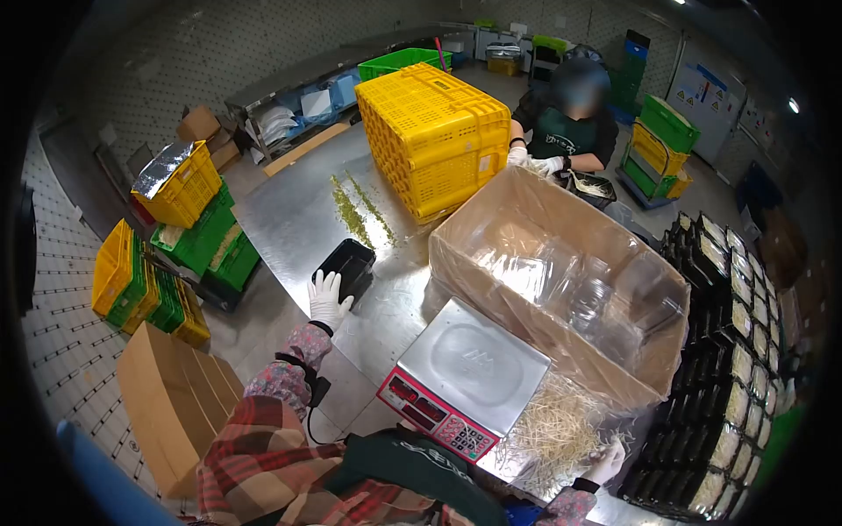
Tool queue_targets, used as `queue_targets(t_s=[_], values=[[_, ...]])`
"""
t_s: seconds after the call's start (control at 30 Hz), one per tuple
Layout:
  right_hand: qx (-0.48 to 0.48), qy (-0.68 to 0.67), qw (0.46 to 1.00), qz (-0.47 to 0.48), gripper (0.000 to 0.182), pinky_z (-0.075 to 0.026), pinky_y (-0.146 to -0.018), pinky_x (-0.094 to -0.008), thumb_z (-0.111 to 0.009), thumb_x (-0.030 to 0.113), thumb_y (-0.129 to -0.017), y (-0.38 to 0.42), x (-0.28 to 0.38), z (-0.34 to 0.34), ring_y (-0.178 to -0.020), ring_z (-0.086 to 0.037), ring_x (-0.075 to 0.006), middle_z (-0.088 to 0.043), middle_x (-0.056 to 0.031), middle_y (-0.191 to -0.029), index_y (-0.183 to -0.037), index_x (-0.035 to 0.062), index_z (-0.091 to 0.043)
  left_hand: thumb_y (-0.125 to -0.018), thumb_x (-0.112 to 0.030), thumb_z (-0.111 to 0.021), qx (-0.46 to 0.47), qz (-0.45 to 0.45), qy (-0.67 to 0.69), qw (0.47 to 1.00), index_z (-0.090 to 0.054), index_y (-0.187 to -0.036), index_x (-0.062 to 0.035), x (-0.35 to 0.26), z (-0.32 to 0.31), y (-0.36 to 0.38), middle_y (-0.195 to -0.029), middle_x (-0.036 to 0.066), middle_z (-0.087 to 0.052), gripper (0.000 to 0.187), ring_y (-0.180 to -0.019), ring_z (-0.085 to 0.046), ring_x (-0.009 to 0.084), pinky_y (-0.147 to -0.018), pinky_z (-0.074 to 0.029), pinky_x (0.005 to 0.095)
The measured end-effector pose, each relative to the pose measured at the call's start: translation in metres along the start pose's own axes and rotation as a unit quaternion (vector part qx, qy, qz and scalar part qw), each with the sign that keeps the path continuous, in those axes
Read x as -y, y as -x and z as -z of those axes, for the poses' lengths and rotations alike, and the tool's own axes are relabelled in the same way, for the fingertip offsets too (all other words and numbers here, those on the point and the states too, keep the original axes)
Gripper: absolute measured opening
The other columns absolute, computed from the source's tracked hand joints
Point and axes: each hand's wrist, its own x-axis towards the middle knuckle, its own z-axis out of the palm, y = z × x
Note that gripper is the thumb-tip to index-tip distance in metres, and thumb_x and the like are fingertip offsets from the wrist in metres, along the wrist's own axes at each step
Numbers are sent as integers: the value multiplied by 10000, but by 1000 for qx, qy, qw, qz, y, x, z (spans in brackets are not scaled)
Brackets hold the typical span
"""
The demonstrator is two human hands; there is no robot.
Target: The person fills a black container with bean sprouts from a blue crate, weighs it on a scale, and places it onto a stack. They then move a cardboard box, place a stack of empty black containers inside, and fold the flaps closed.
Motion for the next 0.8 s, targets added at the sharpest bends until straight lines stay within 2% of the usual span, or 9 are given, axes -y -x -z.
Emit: queue_targets(t_s=[0.07, 0.1, 0.17, 0.27, 0.47, 0.57, 0.6, 0.73, 0.8], values=[[4, 14, 999, -34, 234, -363, -402, -171, -577, 278, -946, 9, 7, -19, -465, -416, -32, -497, 35, -673, -1071, 81, -595, -824, -495, -598, 37, 4, 6, 999, -349, -1410, 13, -20, 9, -3, -1420, 188, -384, 815, -1388, -219, 406, -1122, -104, 603], [16, 35, 999, -35, 212, -375, -399, -179, -575, 256, -947, 26, 21, -31, -463, -449, -47, -506, 22, -677, -1056, 75, -595, -868, -446, -554, 8, 14, -7, 1000, -458, -1348, -29, -13, -19, 4, -1332, 186, -495, 643, -1316, -371, 379, -1121, -84, 610], [68, 30, 997, -24, 184, -386, -392, -191, -564, 226, -952, 38, 11, -68, -454, -474, -65, -512, 9, -671, -1043, 68, -593, -893, -355, -519, 277, 117, 14, 954, -596, -1208, -97, -10, -2, -39, -1129, 153, -648, 414, -1162, -545, 331, -1111, -71, 632], [117, 63, 991, -15, 168, -390, -380, -203, -564, 219, -956, 58, 0, -74, -431, -494, -83, -550, -16, -655, -1009, 63, -595, -882, -282, -534, 141, 76, 24, 987, -696, -962, -135, 9, -25, -29, -859, 106, -701, 233, -874, -666, 283, -1119, -91, 606], [46, 109, 992, -38, 137, -415, -478, -200, -543, 138, -949, 107, -16, -50, -556, -509, -73, -566, -12, -763, -1025, 33, -586, -786, -388, -680, -14, 138, 184, 973, -701, -848, -53, 29, -3, -31, -763, 182, -671, 342, -769, -634, 323, -1112, -231, 456], [-40, 164, 985, 18, 170, -452, -627, -218, -542, 109, -941, 130, -37, -41, -737, -536, -85, -579, -38, -898, -1075, 12, -583, -818, -278, -680, -124, 171, 280, 936, -653, -778, -2, -6, 32, -49, -752, 175, -612, 280, -737, -577, 370, -808, -436, 456], [-38, 174, 984, -12, 219, -457, -790, -266, -536, 76, -932, 135, -49, -32, -886, -541, -132, -582, -78, -1024, -1127, -17, -570, -819, -250, -676, -136, 124, 308, 934, -652, -781, -14, -24, 40, -55, -756, 174, -610, 240, -736, -556, 368, -830, -425, 474], [-40, 211, 977, 10, 226, -437, -890, -312, -518, 46, -927, 164, -54, -35, -967, -550, -187, -592, -113, -1082, -1128, -45, -568, -798, -160, -672, -144, -177, 403, 886, -662, -892, -64, -134, 73, -52, -834, 122, -625, 136, -856, -588, 309, -959, -376, 508], [-37, 238, 966, 88, 206, -486, -731, -262, -561, 106, -931, 166, -72, -26, -869, -561, -133, -614, -68, -996, -1098, -10, -595, -778, -142, -668, -90, -315, 443, 834, -663, -951, -92, -200, 95, -33, -879, 68, -634, 180, -975, -595, 248, -1039, -294, 572]])
